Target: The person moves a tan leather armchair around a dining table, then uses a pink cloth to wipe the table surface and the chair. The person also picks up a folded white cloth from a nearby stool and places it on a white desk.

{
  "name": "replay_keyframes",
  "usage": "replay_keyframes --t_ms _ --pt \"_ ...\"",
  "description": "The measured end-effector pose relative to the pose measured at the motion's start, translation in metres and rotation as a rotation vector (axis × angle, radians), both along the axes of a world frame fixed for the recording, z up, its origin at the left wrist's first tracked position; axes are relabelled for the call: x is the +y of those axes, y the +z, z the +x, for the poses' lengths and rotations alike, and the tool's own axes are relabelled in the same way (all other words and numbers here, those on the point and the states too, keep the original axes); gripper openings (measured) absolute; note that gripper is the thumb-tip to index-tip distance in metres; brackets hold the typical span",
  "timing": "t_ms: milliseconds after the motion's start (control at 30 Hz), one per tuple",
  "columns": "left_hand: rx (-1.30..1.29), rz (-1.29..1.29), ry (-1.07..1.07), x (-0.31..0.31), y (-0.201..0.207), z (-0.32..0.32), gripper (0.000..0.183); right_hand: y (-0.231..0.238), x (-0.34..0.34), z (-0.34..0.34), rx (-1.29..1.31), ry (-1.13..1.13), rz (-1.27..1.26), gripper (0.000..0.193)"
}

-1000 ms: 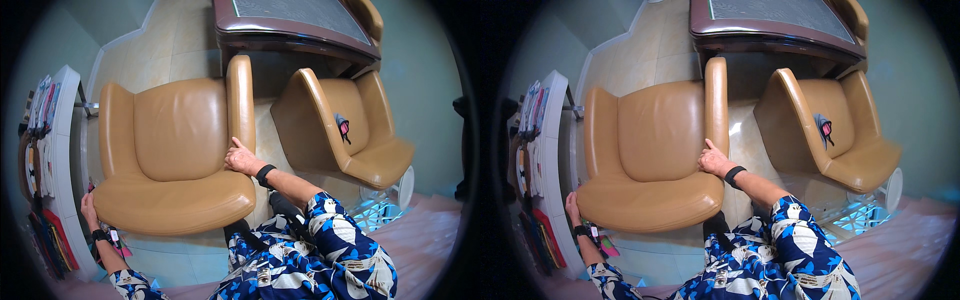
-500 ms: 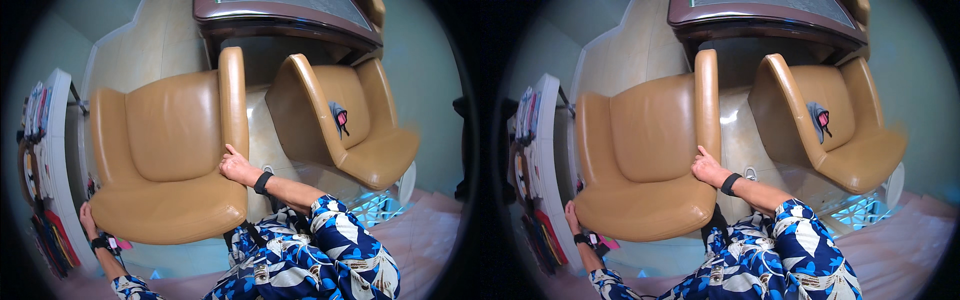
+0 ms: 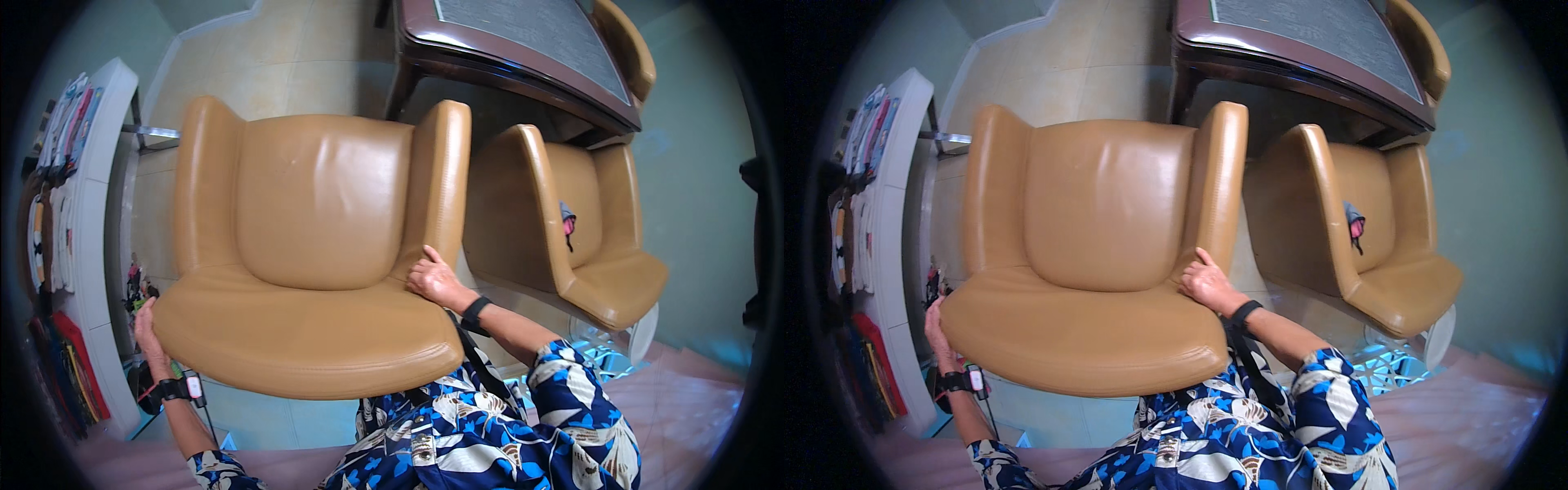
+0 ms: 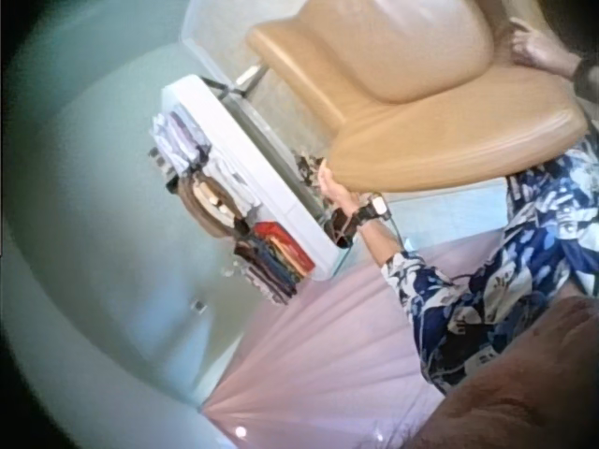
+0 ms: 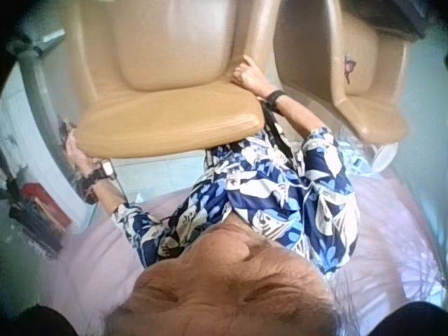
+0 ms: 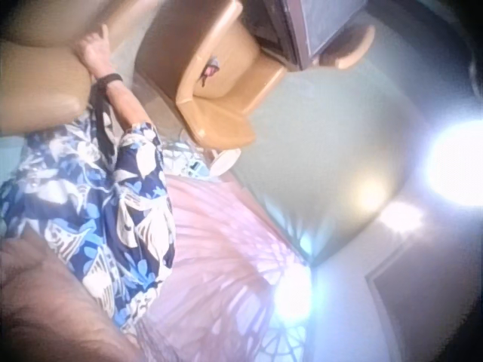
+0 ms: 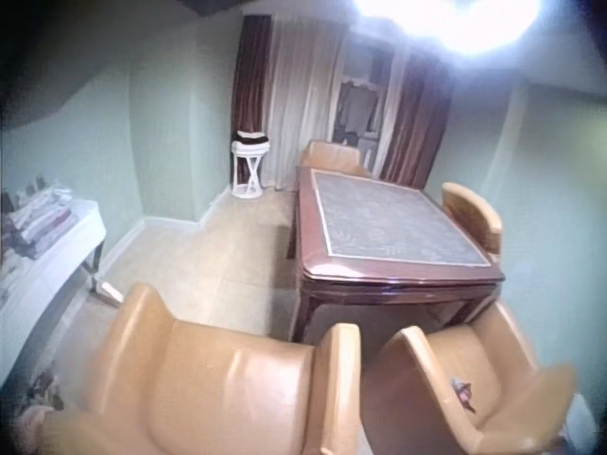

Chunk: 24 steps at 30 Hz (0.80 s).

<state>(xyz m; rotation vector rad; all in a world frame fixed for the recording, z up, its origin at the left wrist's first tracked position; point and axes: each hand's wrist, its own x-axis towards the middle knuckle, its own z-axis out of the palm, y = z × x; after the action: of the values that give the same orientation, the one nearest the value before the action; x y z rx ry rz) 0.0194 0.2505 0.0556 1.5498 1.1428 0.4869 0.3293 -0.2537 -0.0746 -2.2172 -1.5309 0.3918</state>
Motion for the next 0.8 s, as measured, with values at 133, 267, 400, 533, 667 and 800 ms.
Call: replay_keyframes --t_ms 133,267,400,533,667,800 --pt "0.008 0.085 0.017 -0.019 0.005 0.012 0.030 0.058 -0.012 -0.009 0.474 -0.185 -0.140 0.021" --pt "0.037 0.193 0.012 -0.017 0.008 0.013 0.026 0.150 -0.040 -0.044 0.862 -0.249 -0.025 0.042" --pt "0.030 0.167 0.067 -0.014 0.010 0.015 0.025 0.185 -0.022 -0.067 0.586 -0.052 0.023 0.052" --pt "0.012 0.175 0.065 -0.018 0.006 0.013 0.025 0.156 -0.017 -0.070 0.466 -0.011 0.146 0.040" --pt "0.035 0.178 0.076 -0.015 0.001 0.007 0.028 0.156 -0.012 -0.074 0.397 -0.097 0.217 0.033" --pt "0.027 0.193 0.032 -0.016 0.001 0.009 0.029 0.151 -0.009 -0.082 0.333 -0.261 0.320 0.026"
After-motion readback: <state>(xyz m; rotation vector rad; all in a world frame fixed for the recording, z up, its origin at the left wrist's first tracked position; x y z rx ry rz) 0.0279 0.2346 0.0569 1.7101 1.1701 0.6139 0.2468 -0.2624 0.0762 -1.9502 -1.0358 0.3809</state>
